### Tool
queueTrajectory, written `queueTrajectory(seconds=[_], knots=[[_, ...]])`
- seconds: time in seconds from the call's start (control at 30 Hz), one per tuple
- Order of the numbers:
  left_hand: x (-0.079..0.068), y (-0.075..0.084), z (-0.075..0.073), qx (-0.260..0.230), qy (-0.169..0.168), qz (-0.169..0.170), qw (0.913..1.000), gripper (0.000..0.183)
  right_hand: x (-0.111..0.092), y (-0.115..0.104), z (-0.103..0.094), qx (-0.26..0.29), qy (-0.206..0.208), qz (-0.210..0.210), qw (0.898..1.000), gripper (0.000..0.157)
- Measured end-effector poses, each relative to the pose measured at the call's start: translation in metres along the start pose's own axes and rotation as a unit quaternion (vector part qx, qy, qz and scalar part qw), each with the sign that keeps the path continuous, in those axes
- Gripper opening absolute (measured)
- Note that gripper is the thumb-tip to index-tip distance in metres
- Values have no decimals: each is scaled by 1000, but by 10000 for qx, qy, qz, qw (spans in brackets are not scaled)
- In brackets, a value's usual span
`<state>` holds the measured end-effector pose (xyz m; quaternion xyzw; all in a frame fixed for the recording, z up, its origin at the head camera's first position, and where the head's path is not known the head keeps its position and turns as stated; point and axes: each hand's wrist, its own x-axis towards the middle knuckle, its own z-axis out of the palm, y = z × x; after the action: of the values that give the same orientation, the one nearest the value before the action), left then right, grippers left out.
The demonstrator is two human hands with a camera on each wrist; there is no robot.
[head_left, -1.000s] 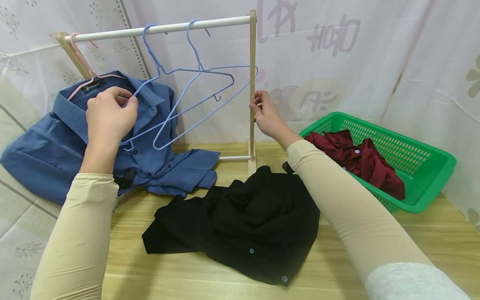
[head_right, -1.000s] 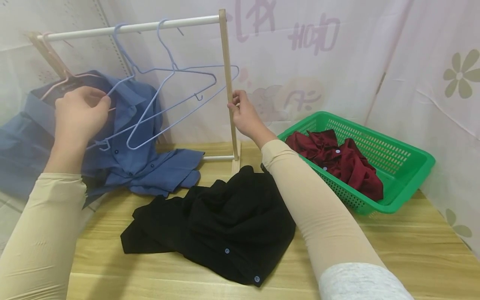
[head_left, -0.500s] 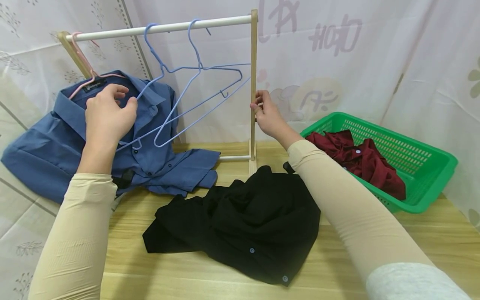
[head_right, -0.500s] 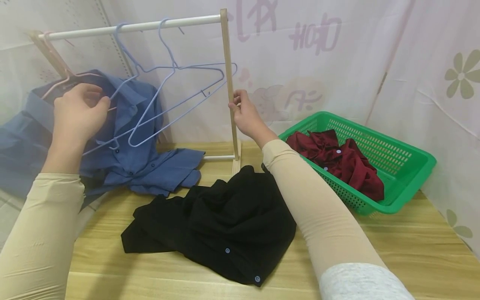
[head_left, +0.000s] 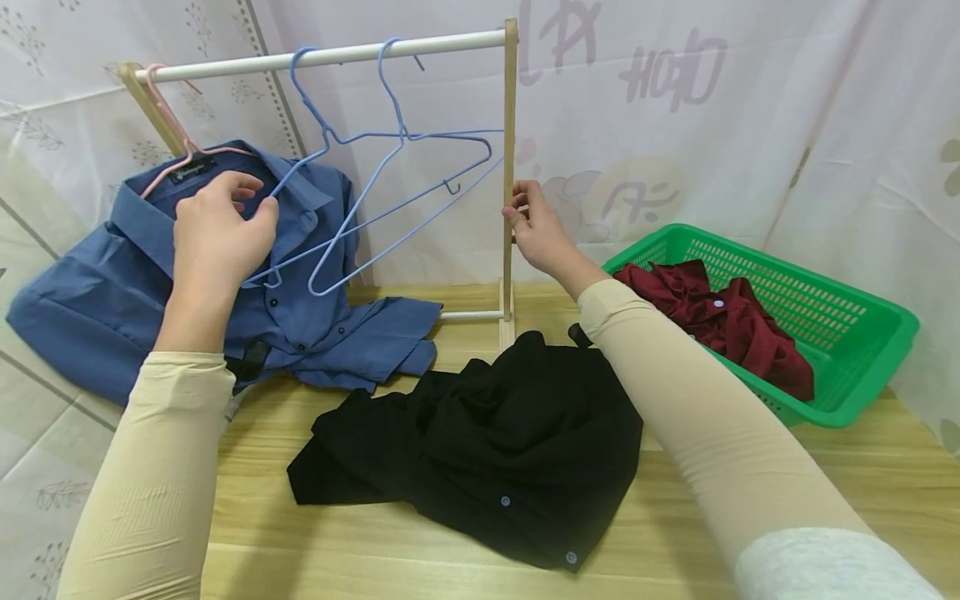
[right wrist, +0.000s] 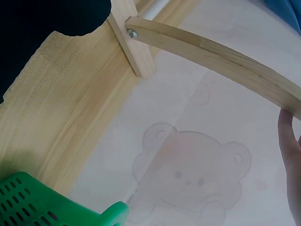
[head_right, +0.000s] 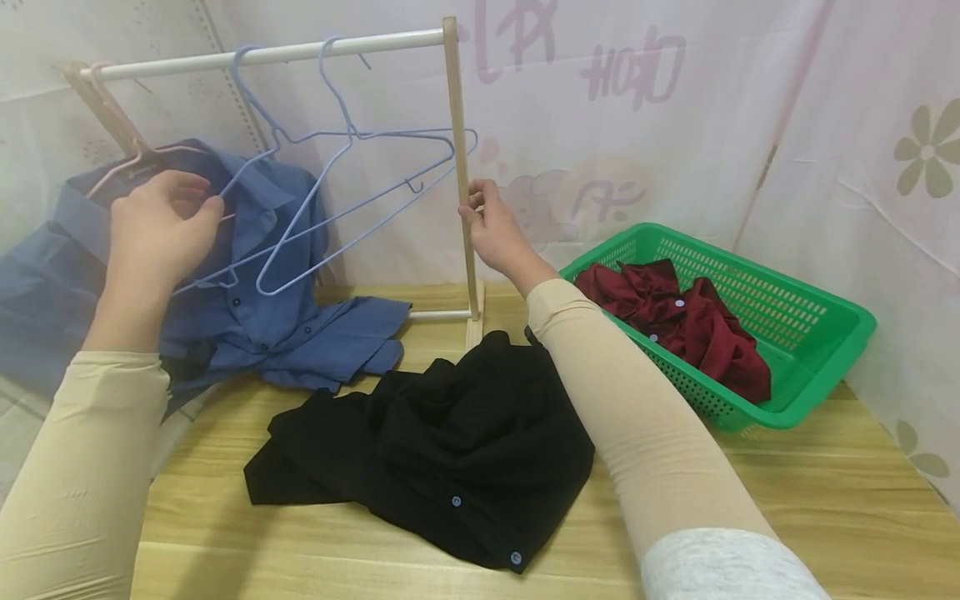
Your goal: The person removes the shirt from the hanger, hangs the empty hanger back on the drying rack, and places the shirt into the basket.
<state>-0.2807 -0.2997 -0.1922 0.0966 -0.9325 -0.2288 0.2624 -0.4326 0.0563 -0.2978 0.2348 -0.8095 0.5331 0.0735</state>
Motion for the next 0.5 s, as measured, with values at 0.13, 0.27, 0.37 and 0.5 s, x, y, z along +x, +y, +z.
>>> queueTrajectory(seconds=[0.13, 0.27, 0.37, 0.5], knots=[[-5, 4, -2, -40, 94, 117, 9999, 55, 1, -2, -5, -188, -174, 99, 9996, 44], [-17, 18, -7, -162, 229, 398, 9988, 52, -3, -5, -18, -958, -620, 232, 9932, 55], [-29, 31, -13, -397, 197, 722, 9964, 49, -11, -11, -28, -1803, -1092, 391, 9768, 71], [-51, 44, -22, -844, -410, 1188, 9885, 44, -32, -25, -36, -2732, -1869, 675, 9412, 81]])
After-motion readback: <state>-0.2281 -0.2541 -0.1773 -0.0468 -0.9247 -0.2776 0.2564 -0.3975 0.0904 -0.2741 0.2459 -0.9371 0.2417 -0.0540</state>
